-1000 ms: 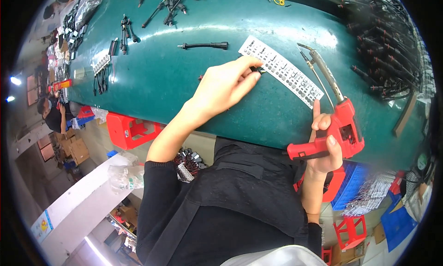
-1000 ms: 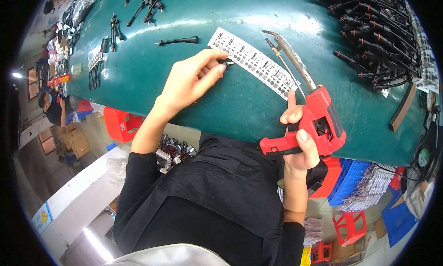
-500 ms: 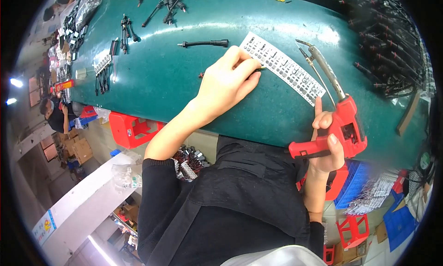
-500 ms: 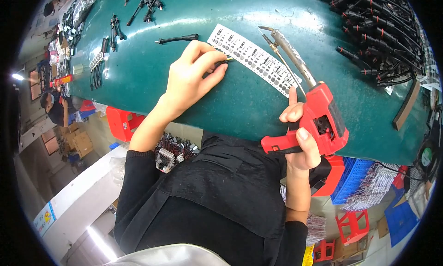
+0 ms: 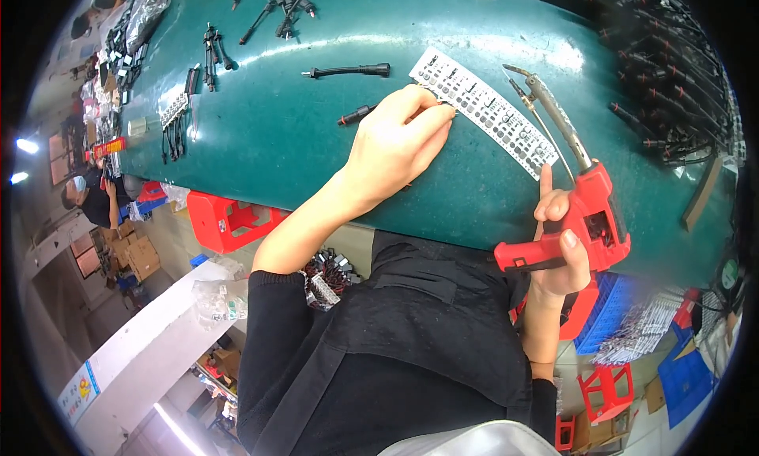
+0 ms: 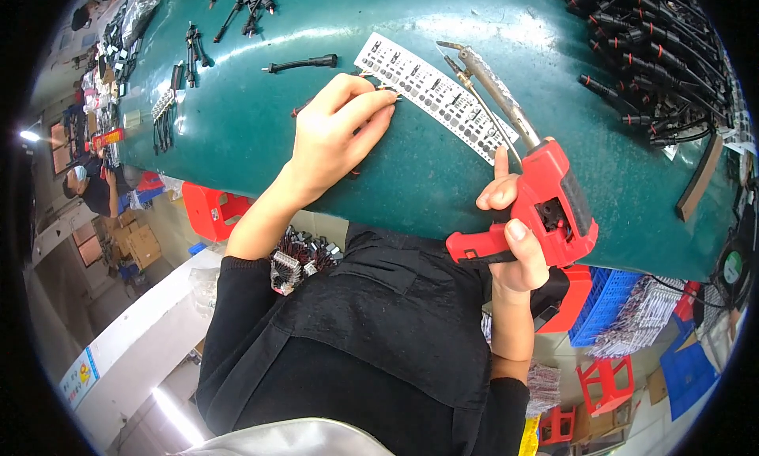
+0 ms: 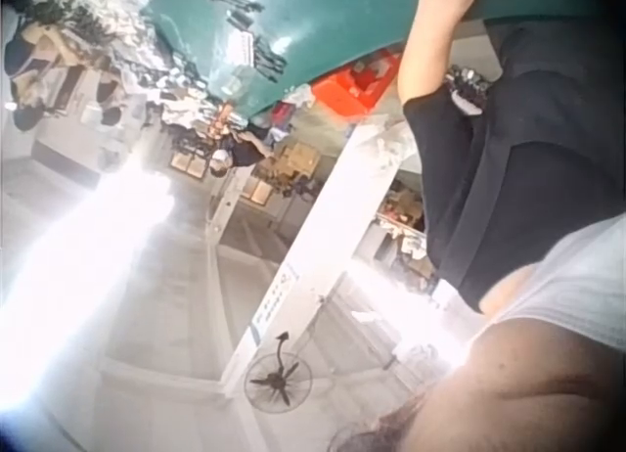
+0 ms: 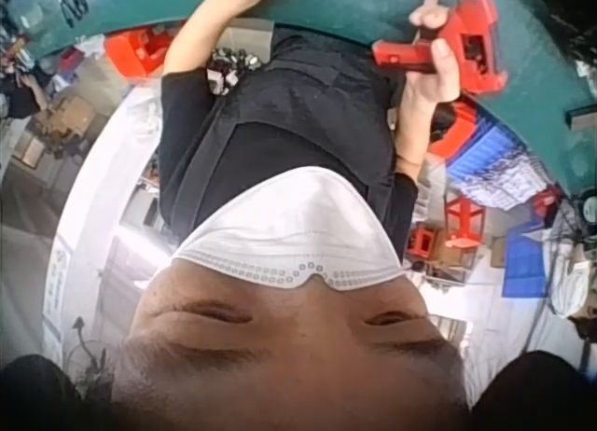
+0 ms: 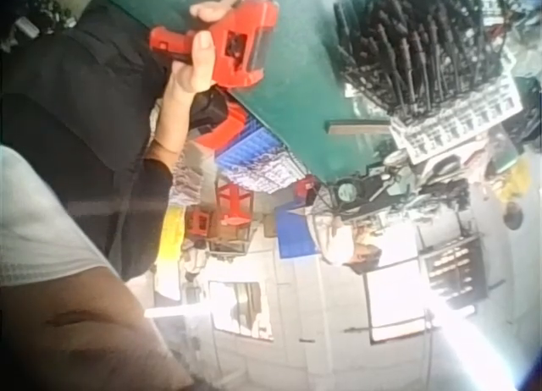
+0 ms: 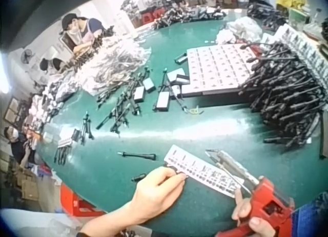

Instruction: The person solders wires onto small electrical components using a soldering gun and soldering wire.

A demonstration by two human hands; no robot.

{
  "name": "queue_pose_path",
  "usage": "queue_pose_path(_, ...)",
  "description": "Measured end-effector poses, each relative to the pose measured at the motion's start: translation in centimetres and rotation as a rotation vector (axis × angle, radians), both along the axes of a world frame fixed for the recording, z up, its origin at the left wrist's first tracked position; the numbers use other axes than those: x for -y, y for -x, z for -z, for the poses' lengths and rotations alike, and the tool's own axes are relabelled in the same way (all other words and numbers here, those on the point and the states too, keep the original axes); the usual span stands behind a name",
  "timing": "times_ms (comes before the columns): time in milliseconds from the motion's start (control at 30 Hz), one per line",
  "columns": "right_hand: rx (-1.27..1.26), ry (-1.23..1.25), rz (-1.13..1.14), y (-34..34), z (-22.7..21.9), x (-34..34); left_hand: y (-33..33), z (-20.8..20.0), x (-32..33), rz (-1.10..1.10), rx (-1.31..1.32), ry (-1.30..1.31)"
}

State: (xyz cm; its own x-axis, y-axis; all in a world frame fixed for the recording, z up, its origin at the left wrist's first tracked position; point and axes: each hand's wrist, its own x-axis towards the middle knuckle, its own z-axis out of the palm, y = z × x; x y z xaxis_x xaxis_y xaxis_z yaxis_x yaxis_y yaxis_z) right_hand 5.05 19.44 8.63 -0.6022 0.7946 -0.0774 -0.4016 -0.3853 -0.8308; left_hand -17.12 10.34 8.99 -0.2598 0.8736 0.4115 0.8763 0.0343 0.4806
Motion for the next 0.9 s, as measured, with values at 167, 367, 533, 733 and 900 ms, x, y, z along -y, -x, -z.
queue_pose_path(167, -0.016, 0.006, 0.007, 0.1, -0.2, 0.2, -0.2, 0.3, 0.1, -0.021, -0.027, -0.010)
queue_pose_path(367, 0.053, 0.019, -0.007, -0.2, -1.1, 1.0, -0.2, 0.1, 0.2, -0.056, 0.228, 0.024)
queue_pose_path(533, 0.073, 0.002, -0.017, -0.3, -1.2, 1.2, -0.3, 0.4, 0.0, -0.066, 0.249, 0.038)
queue_pose_path(733, 0.339, -0.033, -0.113, -1.3, -2.8, 3.4, -0.3, 0.3, 0.0, -0.080, 0.265, 0.043)
queue_pose_path(900, 0.419, -0.085, -0.208, -1.6, -2.1, 3.6, -0.3, 0.2, 0.1, -0.086, 0.319, 0.063)
